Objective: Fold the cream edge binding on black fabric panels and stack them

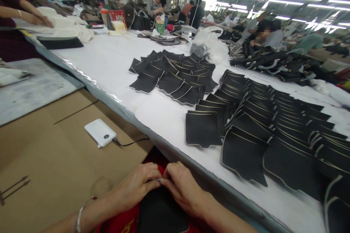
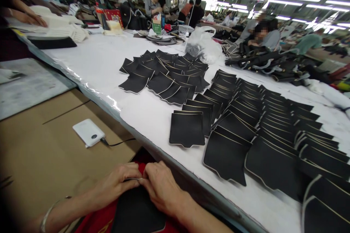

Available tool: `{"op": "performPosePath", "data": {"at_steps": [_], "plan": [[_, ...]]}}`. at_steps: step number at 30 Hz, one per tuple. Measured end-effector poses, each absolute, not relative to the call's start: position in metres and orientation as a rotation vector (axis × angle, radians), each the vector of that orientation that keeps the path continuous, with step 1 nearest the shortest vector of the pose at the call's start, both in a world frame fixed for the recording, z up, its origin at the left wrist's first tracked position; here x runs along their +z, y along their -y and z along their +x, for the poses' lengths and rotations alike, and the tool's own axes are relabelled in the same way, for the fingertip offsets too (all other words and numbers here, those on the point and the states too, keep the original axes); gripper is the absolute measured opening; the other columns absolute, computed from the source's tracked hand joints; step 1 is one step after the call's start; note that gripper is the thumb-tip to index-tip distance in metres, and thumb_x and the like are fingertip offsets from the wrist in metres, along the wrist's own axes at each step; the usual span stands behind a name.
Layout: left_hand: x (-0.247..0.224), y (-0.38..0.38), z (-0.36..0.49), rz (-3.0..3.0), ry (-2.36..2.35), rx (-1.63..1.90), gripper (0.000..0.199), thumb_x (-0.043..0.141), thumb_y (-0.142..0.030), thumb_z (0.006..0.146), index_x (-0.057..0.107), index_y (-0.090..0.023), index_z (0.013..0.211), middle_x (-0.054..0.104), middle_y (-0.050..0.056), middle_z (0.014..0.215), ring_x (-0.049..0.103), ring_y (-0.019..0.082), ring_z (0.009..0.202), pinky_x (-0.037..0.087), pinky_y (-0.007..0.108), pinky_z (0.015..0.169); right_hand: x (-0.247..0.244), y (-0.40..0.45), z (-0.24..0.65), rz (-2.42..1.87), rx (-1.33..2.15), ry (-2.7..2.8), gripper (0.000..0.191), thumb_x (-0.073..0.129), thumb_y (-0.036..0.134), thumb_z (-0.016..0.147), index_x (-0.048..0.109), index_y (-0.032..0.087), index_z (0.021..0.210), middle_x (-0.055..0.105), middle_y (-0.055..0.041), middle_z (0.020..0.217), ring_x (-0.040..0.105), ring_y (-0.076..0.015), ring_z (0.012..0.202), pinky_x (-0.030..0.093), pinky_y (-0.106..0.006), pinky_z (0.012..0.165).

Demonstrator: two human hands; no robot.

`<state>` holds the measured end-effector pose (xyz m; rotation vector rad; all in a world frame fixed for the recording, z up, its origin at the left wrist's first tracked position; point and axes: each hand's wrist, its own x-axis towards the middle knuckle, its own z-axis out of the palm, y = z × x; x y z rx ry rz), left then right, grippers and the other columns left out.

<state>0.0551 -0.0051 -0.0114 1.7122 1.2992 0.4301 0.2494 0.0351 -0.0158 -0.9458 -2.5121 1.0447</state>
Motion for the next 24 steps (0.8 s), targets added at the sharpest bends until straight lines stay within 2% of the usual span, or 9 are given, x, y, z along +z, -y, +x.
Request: {"op": "performPosePath", "data": {"at_steps": [3, 5, 7, 9, 11, 14, 17, 21, 24], "plan": [[-0.015, 0.003, 0.052, 1.666, -1.28, 0.431, 0.023, 0.052, -0.027, 0.09, 0.073, -0.02, 0.084, 0.065, 0.003, 0.085, 0.059, 0.018, 0.087, 0.041, 0.026, 0.08, -0.014, -0.039, 0.259, -0.957, 1.174, 2.427, 0.018, 0.063, 0.012, 0.086, 0.052, 0.021, 0.098, 0.062, -0.0003, 0.092, 0.056, -0.0165, 0.085, 0.044, -0.028, 0.076], [-0.017, 0.002, 0.049, 1.644, -1.275, 0.398, 0.023, 0.052, -0.028, 0.089, 0.075, -0.023, 0.091, 0.068, 0.002, 0.091, 0.058, 0.021, 0.095, 0.039, 0.028, 0.088, -0.014, -0.042, 0.265, -0.929, 1.244, 2.441, 0.026, 0.063, 0.01, 0.086, 0.054, 0.021, 0.108, 0.064, -0.0013, 0.101, 0.059, -0.0169, 0.092, 0.044, -0.028, 0.082], [-0.019, 0.002, 0.048, 1.618, -1.29, 0.355, 0.026, 0.051, -0.026, 0.088, 0.075, -0.026, 0.099, 0.07, 0.001, 0.1, 0.056, 0.023, 0.107, 0.034, 0.032, 0.1, -0.015, -0.044, 0.269, -0.899, 1.293, 2.466, 0.016, 0.062, 0.015, 0.089, 0.06, 0.02, 0.104, 0.065, -0.0014, 0.099, 0.06, -0.0163, 0.091, 0.044, -0.026, 0.081], [-0.02, 0.002, 0.048, 1.608, -1.33, 0.313, 0.028, 0.05, -0.024, 0.088, 0.074, -0.026, 0.103, 0.071, 0.001, 0.107, 0.052, 0.025, 0.116, 0.029, 0.035, 0.107, -0.018, -0.045, 0.27, -0.913, 1.318, 2.453, 0.004, 0.061, 0.02, 0.091, 0.064, 0.019, 0.093, 0.064, -0.0007, 0.09, 0.06, -0.0148, 0.083, 0.043, -0.024, 0.075], [-0.018, 0.003, 0.049, 1.641, -1.366, 0.296, 0.029, 0.049, -0.022, 0.088, 0.073, -0.026, 0.105, 0.07, 0.001, 0.109, 0.051, 0.025, 0.118, 0.027, 0.036, 0.108, -0.02, -0.046, 0.27, -0.94, 1.325, 2.424, 0.008, 0.062, 0.023, 0.091, 0.065, 0.017, 0.086, 0.062, 0.0004, 0.083, 0.058, -0.0134, 0.076, 0.041, -0.022, 0.069], [-0.012, 0.002, 0.055, 1.743, -1.348, 0.289, 0.025, 0.049, -0.023, 0.091, 0.073, -0.024, 0.097, 0.069, 0.002, 0.097, 0.056, 0.022, 0.102, 0.037, 0.032, 0.095, -0.023, -0.046, 0.268, -0.947, 1.335, 2.403, 0.013, 0.062, 0.024, 0.09, 0.063, 0.017, 0.079, 0.059, 0.002, 0.075, 0.054, -0.0116, 0.069, 0.036, -0.021, 0.064], [-0.008, -0.002, 0.061, 1.78, -1.325, 0.344, 0.024, 0.049, -0.026, 0.093, 0.071, -0.02, 0.086, 0.065, 0.003, 0.087, 0.058, 0.018, 0.087, 0.04, 0.027, 0.08, -0.024, -0.046, 0.265, -0.977, 1.326, 2.395, 0.023, 0.06, 0.025, 0.091, 0.058, 0.016, 0.069, 0.052, 0.004, 0.066, 0.048, -0.0101, 0.062, 0.031, -0.022, 0.059], [-0.012, -0.006, 0.066, 1.727, -1.275, 0.441, 0.027, 0.05, -0.031, 0.093, 0.07, -0.018, 0.079, 0.064, 0.002, 0.08, 0.058, 0.016, 0.079, 0.039, 0.025, 0.073, -0.025, -0.043, 0.264, -1.055, 1.344, 2.324, 0.034, 0.058, 0.033, 0.091, 0.056, 0.015, 0.063, 0.045, 0.0053, 0.058, 0.043, -0.0089, 0.056, 0.028, -0.023, 0.056], [-0.015, -0.008, 0.064, 1.644, -1.215, 0.487, 0.027, 0.052, -0.033, 0.092, 0.071, -0.018, 0.08, 0.064, 0.0, 0.079, 0.059, 0.015, 0.077, 0.039, 0.023, 0.071, -0.025, -0.04, 0.267, -1.114, 1.46, 2.148, 0.032, 0.061, 0.04, 0.089, 0.064, 0.015, 0.069, 0.052, 0.0045, 0.061, 0.047, -0.0099, 0.06, 0.03, -0.022, 0.057]]}}
